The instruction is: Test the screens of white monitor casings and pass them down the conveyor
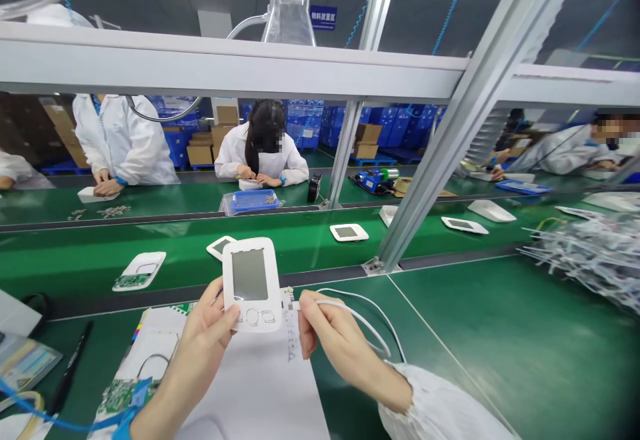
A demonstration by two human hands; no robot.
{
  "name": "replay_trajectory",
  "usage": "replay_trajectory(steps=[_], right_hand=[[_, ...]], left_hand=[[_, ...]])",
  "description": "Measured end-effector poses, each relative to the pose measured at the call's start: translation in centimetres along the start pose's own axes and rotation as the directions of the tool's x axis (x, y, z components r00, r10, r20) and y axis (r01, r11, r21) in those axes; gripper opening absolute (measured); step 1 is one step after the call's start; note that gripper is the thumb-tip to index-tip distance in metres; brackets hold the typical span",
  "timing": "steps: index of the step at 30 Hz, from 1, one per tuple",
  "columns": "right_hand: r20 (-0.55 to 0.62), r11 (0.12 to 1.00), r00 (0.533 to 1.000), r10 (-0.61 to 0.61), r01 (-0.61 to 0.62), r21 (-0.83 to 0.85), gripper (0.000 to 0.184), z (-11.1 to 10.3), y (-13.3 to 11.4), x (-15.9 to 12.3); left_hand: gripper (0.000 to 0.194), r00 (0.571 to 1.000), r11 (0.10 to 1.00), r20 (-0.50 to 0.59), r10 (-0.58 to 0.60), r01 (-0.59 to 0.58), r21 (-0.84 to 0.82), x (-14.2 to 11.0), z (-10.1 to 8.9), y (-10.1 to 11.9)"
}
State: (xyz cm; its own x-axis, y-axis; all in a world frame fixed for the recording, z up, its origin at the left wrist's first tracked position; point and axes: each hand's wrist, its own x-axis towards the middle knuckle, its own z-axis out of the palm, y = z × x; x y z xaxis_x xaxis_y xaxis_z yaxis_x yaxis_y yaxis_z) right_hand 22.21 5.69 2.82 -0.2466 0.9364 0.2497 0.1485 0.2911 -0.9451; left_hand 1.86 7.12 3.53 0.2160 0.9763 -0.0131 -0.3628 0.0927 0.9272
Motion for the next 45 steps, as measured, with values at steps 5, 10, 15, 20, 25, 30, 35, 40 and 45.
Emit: replay_trajectory(steps=[5, 10, 15, 20, 25, 30, 35, 40, 45], right_hand=[[0.014, 0.998, 1.000, -0.024, 0.024, -0.050, 0.066, -0.1, -0.3, -0.1], [0.054, 0.989, 0.998, -0.018, 0.025, -0.146, 0.064, -0.4, -0.6, -0.3], [0.067, 0.988, 0.998, -0.022, 0.032, -0.154, 0.064, -0.4, -0.6, -0.2], [0.048, 0.994, 0.998, -0.031, 0.036, -0.107, 0.062, 0.1, -0.3, -0.2], [0.064, 1.000, 0.998, 0.002, 0.000, -0.025, 0.052, 0.3, 0.1, -0.1], [0.097, 0.999, 0.995, 0.030, -0.029, -0.020, 0.043, 0.1, 0.7, 0.5], [0.054, 0.984, 0.993, 0.106, -0.112, 0.140, 0.037, -0.9, 0.3, 1.1], [0.004, 0.985, 0.996, 0.095, -0.094, 0.147, 0.039, -1.5, 0.1, 1.3], [0.048, 0.972, 0.993, 0.111, -0.119, 0.201, 0.038, -0.9, 0.1, 1.2]], left_hand=[[0.068, 0.999, 0.999, -0.024, -0.024, 0.024, -0.026, -0.3, 0.5, -0.3], [0.067, 0.998, 0.998, -0.040, -0.037, 0.036, -0.042, -0.3, 0.5, -0.4], [0.063, 0.999, 0.998, -0.024, -0.044, 0.043, -0.035, -0.3, 0.4, -0.5], [0.059, 0.997, 0.997, -0.032, 0.066, -0.065, 0.032, -1.2, 1.1, -1.5], [0.065, 0.974, 0.969, -0.114, 0.193, -0.172, 0.175, -2.0, 2.1, -2.3], [0.058, 0.982, 0.961, 0.007, 0.188, -0.185, 0.206, -2.0, 1.9, -3.0], [0.039, 0.975, 0.866, 0.182, 0.127, -0.199, 0.459, 0.4, -1.5, -1.7], [0.020, 0.920, 0.615, -0.139, 0.366, -0.127, 0.778, 6.0, -10.4, 0.9], [0.021, 0.845, 0.528, -0.301, 0.441, 0.026, 0.849, 9.0, -15.7, 1.0]])
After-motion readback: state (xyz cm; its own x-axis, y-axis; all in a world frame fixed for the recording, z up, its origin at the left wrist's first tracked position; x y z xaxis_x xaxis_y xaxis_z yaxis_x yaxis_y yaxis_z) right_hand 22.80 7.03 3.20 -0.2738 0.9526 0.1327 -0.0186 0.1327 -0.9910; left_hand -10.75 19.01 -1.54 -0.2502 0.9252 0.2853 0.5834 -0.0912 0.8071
